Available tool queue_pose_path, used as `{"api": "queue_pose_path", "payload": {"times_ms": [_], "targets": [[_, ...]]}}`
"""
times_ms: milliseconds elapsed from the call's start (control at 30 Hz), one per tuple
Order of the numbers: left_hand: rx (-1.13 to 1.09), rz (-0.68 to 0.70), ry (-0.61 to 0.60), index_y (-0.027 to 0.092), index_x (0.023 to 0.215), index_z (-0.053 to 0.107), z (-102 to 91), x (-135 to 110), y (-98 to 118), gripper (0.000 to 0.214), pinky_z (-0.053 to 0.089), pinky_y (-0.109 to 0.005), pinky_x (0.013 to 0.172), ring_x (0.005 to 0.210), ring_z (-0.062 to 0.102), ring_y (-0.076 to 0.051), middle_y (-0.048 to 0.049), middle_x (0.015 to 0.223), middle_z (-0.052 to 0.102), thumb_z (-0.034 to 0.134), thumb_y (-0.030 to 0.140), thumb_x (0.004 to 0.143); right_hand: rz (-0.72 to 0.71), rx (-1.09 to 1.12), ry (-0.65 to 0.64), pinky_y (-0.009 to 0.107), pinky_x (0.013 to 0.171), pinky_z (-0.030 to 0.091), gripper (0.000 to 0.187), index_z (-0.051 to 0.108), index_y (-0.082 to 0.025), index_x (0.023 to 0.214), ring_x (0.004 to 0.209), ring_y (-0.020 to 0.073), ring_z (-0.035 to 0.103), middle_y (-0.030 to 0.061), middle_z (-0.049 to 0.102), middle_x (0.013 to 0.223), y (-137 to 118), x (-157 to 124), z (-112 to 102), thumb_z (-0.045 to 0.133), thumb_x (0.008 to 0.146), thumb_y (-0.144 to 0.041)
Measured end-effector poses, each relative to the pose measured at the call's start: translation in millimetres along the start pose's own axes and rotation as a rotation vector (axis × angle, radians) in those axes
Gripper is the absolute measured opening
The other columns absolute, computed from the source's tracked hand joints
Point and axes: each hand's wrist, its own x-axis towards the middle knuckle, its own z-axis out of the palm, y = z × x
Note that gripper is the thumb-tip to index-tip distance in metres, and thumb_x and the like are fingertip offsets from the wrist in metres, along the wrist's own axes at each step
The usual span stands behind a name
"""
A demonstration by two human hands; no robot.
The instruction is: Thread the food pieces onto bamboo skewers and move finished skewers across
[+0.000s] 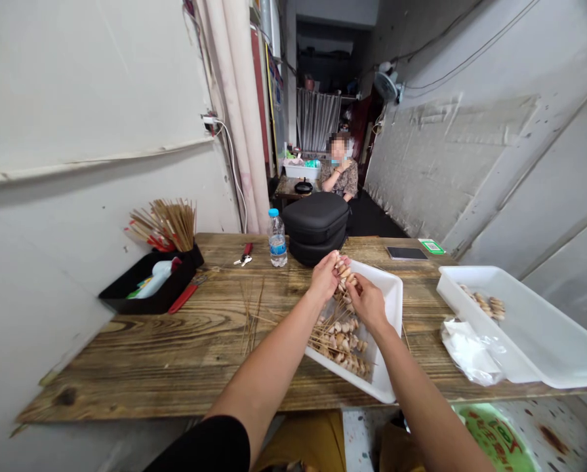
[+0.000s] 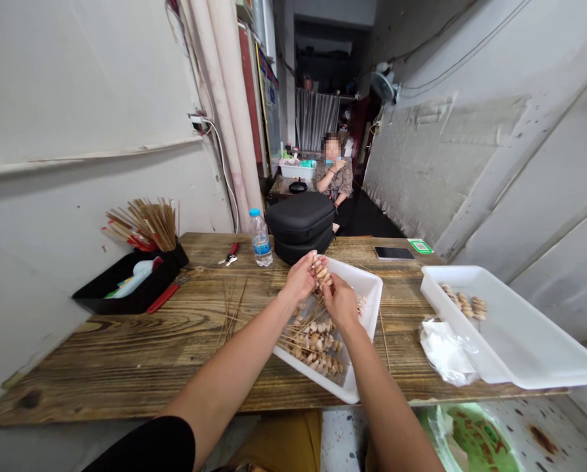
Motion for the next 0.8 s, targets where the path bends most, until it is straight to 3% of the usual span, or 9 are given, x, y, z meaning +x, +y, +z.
{"api": "queue_pose_path", "payload": {"times_ms": [133, 333, 667, 800], "targets": [[-0.057, -0.066, 0.005, 0.016, 0.100, 0.058, -1.8, 1, 4, 0.032, 0.053, -0.034, 0.075, 0.085, 0.065, -0.019, -0.0117, 0.097, 0.067, 0.050, 0.044, 0.088, 0.028, 0.003, 0.036, 0.024, 0.060, 0.036, 0.036, 0.061, -0.016, 0.107, 0.063, 0.0160, 0.055, 0.0049, 0.065, 0.075, -3, 1, -1, 0.041, 0.088, -0.039], [0.047, 0.027, -0.078, 0.012, 0.100, 0.060, -4.3, -1, -1, 0.021, 0.051, -0.029, 0.076, 0.083, 0.065, -0.015, -0.0093, 0.094, 0.067, 0.064, 0.021, 0.081, 0.062, -0.043, 0.035, 0.024, 0.062, 0.037, 0.039, 0.060, -0.015, 0.113, 0.068, 0.0166, 0.057, 0.0059, 0.066, 0.080, 0, 0, -3, 0.043, 0.088, -0.040], [0.118, -0.083, -0.134, 0.014, 0.092, 0.057, -8.5, 2, -7, 0.015, 0.052, -0.031, 0.077, 0.080, 0.065, -0.014, -0.0065, 0.090, 0.066, 0.065, 0.017, 0.080, 0.108, -0.069, 0.023, 0.024, 0.061, 0.037, 0.041, 0.056, -0.017, 0.121, 0.066, 0.0158, 0.059, 0.0033, 0.067, 0.076, 11, 1, 2, 0.042, 0.089, -0.040], [0.064, -0.080, -0.070, 0.013, 0.095, 0.057, -10.1, 4, -5, 0.013, 0.052, -0.033, 0.080, 0.080, 0.066, -0.015, -0.0086, 0.089, 0.067, 0.059, 0.020, 0.085, 0.119, -0.077, 0.008, 0.024, 0.061, 0.037, 0.039, 0.058, -0.017, 0.118, 0.068, 0.0162, 0.060, 0.0035, 0.067, 0.076, 10, 1, 0, 0.042, 0.090, -0.040]]}}
